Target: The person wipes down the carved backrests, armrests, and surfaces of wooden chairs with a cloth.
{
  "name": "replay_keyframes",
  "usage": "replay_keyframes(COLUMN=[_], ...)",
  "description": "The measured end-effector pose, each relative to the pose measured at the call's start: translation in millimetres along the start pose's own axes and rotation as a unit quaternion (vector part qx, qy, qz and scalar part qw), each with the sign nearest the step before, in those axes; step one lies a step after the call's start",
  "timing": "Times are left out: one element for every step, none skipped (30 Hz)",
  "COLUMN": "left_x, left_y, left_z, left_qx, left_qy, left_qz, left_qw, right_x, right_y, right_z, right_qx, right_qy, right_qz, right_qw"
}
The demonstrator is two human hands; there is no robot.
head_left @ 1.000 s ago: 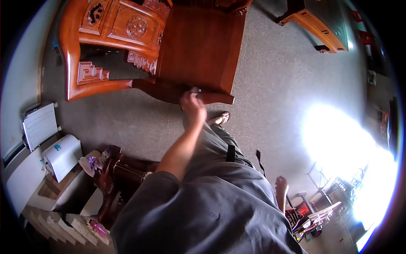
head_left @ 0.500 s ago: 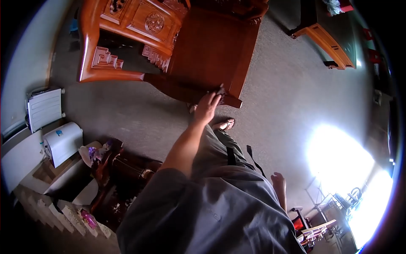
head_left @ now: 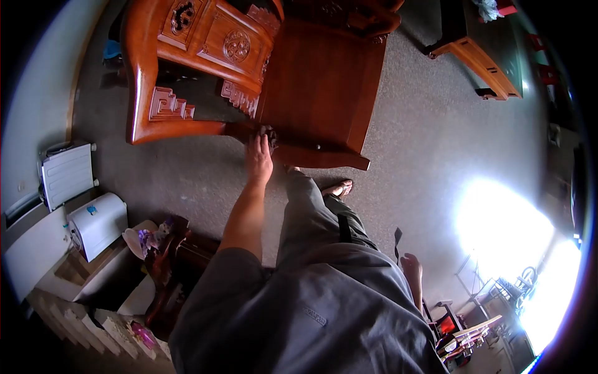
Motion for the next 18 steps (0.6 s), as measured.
replay_keyframes(left_x=[4.0,7.8,12.8,17.5,21.0,22.7,24.2,25.4,28.7,32.4,36.4,38.7,42.3,43.6,42.1,38.7,35.3,32.7], left_y=[8.9,18.1,24.6,30.5,37.0,44.2,52.8,60.3,65.7,71.4,76.1,81.6,87.6,93.4,98.6,106.5,113.9,123.5], left_z=[2.0,2.2,5.7,9.1,12.3,13.2,12.8,11.9,15.7,17.7,20.1,21.7,25.3,28.5,23.5,17.5,12.1,4.1], left_qx=[0.037,0.086,0.090,0.095,0.100,0.127,0.116,0.104,0.092,0.066,0.041,0.015,-0.013,-0.013,-0.016,-0.111,-0.202,-0.377], left_qy=[-0.003,0.020,0.036,0.051,0.067,0.049,0.048,0.046,0.046,0.043,0.046,0.048,0.049,0.024,-0.002,-0.021,-0.046,-0.063], left_qz=[0.011,0.028,0.056,0.084,0.113,0.121,0.146,0.170,0.194,0.240,0.252,0.264,0.276,0.274,0.272,0.310,0.347,0.407], left_qw=[0.999,0.996,0.994,0.991,0.986,0.983,0.981,0.979,0.976,0.967,0.966,0.963,0.960,0.961,0.962,0.944,0.915,0.830], right_x=[-2.1,-7.0,-10.8,-13.8,-16.1,-17.4,-20.8,-24.9,-26.1,-25.4,-24.3,-24.7,-23.4,-21.7,-19.3,-18.0,-19.0,-23.2], right_y=[10.9,20.6,28.4,37.2,46.5,53.9,60.6,66.1,66.8,68.7,71.1,73.4,76.0,78.4,83.4,89.0,93.1,109.8], right_z=[-1.7,-2.8,-5.7,-9.2,-12.6,-16.7,-21.4,-26.0,-32.6,-40.6,-49.4,-58.4,-64.9,-70.3,-74.4,-77.5,-79.5,-74.2], right_qx=[0.009,0.018,0.018,0.017,0.016,0.005,-0.006,-0.016,-0.014,-0.011,-0.008,0.000,0.008,0.015,0.012,0.008,0.004,0.008], right_qy=[-0.004,-0.008,-0.008,-0.007,-0.006,-0.006,-0.007,-0.009,-0.007,-0.005,-0.001,0.007,0.013,0.018,0.013,0.006,0.001,0.002], right_qz=[0.001,0.002,-0.003,-0.007,-0.011,-0.007,-0.004,-0.001,-0.001,0.000,0.001,-0.004,-0.007,-0.011,-0.001,0.009,0.018,0.007], right_qw=[1.000,1.000,1.000,1.000,1.000,1.000,1.000,1.000,1.000,1.000,1.000,1.000,1.000,1.000,1.000,1.000,1.000,1.000])
Point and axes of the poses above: each hand's wrist, its own x-axis towards the middle knuckle, its own z-axis out of the back of the hand, y = z × x, the point moved 4 cm from there along x, towards the middle knuckle, and after that the axes turned 4 degrees about -z, right-handed, at the moved point
